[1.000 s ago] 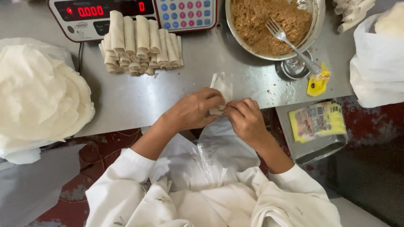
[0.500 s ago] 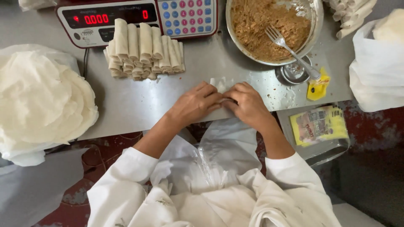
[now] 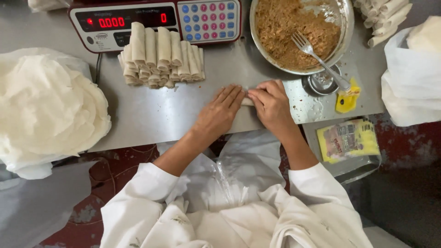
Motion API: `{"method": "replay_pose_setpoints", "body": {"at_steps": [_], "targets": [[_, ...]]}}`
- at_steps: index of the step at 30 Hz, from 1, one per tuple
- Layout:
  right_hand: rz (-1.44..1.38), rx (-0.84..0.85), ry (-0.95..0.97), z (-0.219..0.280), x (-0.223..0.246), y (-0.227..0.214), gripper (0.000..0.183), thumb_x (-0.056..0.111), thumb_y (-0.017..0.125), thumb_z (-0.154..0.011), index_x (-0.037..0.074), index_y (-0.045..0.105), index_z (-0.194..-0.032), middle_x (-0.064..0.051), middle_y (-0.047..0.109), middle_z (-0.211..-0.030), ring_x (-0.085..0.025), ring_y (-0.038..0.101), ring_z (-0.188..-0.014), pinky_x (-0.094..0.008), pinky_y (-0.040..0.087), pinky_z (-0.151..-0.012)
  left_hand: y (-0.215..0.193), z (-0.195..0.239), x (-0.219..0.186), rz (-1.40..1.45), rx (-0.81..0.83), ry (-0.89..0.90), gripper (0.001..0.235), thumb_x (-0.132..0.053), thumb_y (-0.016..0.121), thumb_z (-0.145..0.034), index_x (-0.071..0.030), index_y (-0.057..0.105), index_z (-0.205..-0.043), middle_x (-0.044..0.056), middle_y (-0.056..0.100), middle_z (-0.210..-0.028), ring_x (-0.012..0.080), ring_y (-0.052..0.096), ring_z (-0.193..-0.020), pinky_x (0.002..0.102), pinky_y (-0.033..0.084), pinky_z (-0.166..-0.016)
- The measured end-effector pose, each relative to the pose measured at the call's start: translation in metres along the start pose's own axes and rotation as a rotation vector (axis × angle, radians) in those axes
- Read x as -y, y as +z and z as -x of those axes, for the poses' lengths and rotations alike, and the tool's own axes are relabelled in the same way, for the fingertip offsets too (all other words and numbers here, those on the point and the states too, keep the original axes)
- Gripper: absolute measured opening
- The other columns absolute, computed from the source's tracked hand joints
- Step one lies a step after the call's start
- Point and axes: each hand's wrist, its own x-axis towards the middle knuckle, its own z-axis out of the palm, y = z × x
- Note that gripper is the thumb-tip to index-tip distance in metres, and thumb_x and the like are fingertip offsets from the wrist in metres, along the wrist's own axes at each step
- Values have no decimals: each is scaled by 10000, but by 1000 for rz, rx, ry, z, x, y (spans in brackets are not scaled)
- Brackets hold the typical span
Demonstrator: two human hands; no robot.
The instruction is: The person is separating thin pastry sheets and then filling and rolling them into cylinders on a stainless steel production table.
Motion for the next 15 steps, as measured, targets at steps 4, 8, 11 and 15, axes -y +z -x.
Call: {"method": "replay_pose_setpoints", "body": {"at_steps": [4,8,11,15], "targets": [[13,22,-2,6,15,-9,135,211,783,-1026,107,808,-1109,-61,667,-1007,-284,644,-1005,-416,558,-920,0,0,8,-32,-21,-16,306,-168,603,-1091,-51,696,-1358,144,679,-1266,300,677,-1169,409,568,-972],[5,-16,38,2,14,-12,118,140,778,-1033,62,779,-1120,-83,697,-977,-300,675,-988,-420,566,-912,-5,-8,22,57,-67,-47,211,-153,586,-1110,-92,732,-1249,93,734,-1098,266,712,-1078,350,576,-885],[53,-79,6,-11,13,-11,94,91,747,-1047,46,788,-1118,-102,708,-1057,-332,666,-1062,-436,558,-941,-2,-19,30,43,-118,-65,192,-144,620,-1094,-80,749,-1221,119,764,-1181,286,715,-1143,361,573,-915],[42,-135,-26,-6,20,-12,129,62,709,-1061,38,787,-1161,-111,689,-1161,-344,633,-1136,-460,535,-993,-1,-18,21,53,-139,-65,228,-108,610,-1088,-72,744,-1269,129,773,-1201,292,723,-1165,362,583,-957]]}}
